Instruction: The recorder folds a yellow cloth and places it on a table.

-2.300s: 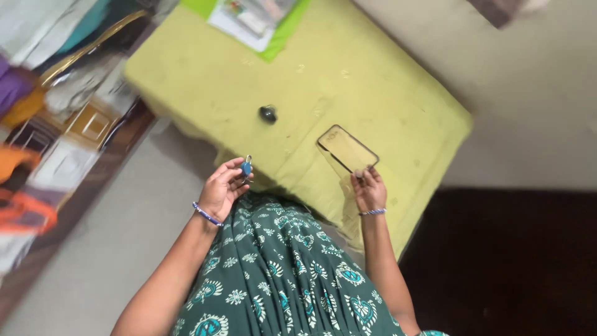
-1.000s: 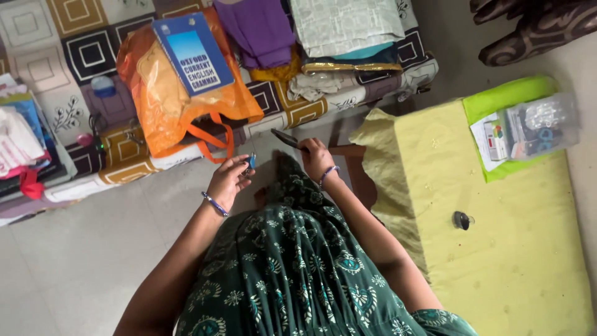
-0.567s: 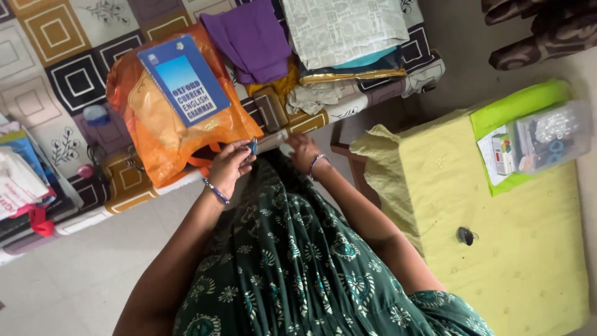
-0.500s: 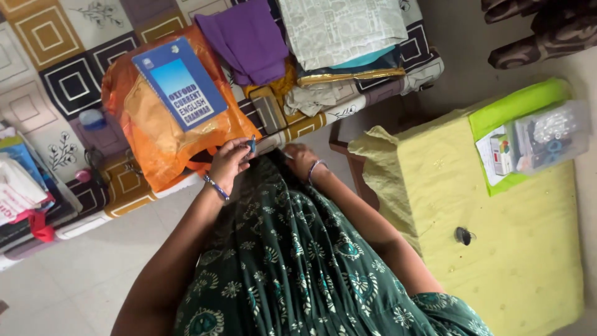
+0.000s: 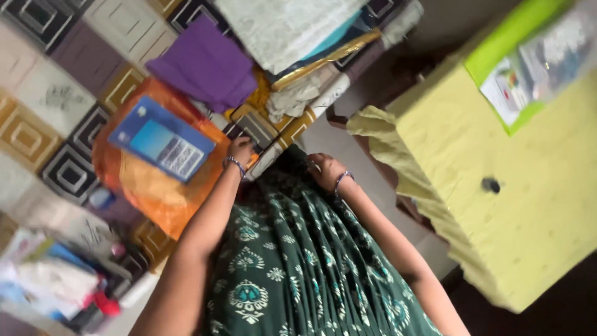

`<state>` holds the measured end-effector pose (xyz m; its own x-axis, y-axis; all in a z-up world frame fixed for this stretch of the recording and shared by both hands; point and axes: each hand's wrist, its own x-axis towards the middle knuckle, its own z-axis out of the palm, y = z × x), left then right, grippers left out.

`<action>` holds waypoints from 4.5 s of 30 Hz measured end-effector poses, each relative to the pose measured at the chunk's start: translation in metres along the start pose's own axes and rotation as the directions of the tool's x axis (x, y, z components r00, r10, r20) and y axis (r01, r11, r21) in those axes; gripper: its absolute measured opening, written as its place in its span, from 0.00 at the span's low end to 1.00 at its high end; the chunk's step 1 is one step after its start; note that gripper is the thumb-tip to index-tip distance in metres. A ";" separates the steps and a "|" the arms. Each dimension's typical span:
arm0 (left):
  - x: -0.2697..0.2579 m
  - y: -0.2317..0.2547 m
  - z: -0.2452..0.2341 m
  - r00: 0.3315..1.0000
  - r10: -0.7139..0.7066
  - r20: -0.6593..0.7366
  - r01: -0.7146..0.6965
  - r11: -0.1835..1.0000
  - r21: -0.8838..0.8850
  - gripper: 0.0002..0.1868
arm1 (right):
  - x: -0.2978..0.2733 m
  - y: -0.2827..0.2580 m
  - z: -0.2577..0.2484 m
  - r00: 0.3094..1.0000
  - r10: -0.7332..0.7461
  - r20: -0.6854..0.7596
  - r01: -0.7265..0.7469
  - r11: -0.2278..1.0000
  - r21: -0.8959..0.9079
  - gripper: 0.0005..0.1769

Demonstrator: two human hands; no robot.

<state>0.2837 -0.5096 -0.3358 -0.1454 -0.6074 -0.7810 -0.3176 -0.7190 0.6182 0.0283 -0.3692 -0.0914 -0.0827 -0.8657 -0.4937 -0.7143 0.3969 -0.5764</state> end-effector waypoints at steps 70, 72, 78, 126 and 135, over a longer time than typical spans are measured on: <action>-0.328 0.177 0.439 0.276 -0.014 0.961 -0.721 0.658 0.217 0.23 | -0.305 0.210 -0.167 0.674 0.458 -0.580 0.197 0.645 0.738 0.08; -0.327 0.178 0.433 0.276 -0.075 0.958 -0.690 0.679 0.252 0.24 | -0.314 0.202 -0.175 0.715 0.493 -0.496 0.003 0.708 0.706 0.21; -0.328 0.184 0.421 0.081 -0.255 0.963 -0.505 0.823 0.260 0.30 | -0.337 0.194 -0.157 0.765 0.402 -0.502 -0.020 0.795 0.606 0.30; -0.300 0.107 0.477 -0.143 -0.499 0.855 -0.846 0.510 0.157 0.14 | -0.388 0.114 -0.200 0.961 -0.013 -0.277 -0.028 0.989 -0.145 0.24; -0.220 0.157 0.537 0.490 0.121 0.863 -0.540 0.819 0.192 0.14 | -0.409 0.222 -0.251 0.822 0.203 -0.532 -0.162 0.979 0.123 0.35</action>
<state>-0.2371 -0.3076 -0.1149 -0.9184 -0.0932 -0.3845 -0.3617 -0.1960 0.9114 -0.2709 -0.0032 0.1465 -0.5822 -0.7937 -0.1767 -0.6007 0.5662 -0.5644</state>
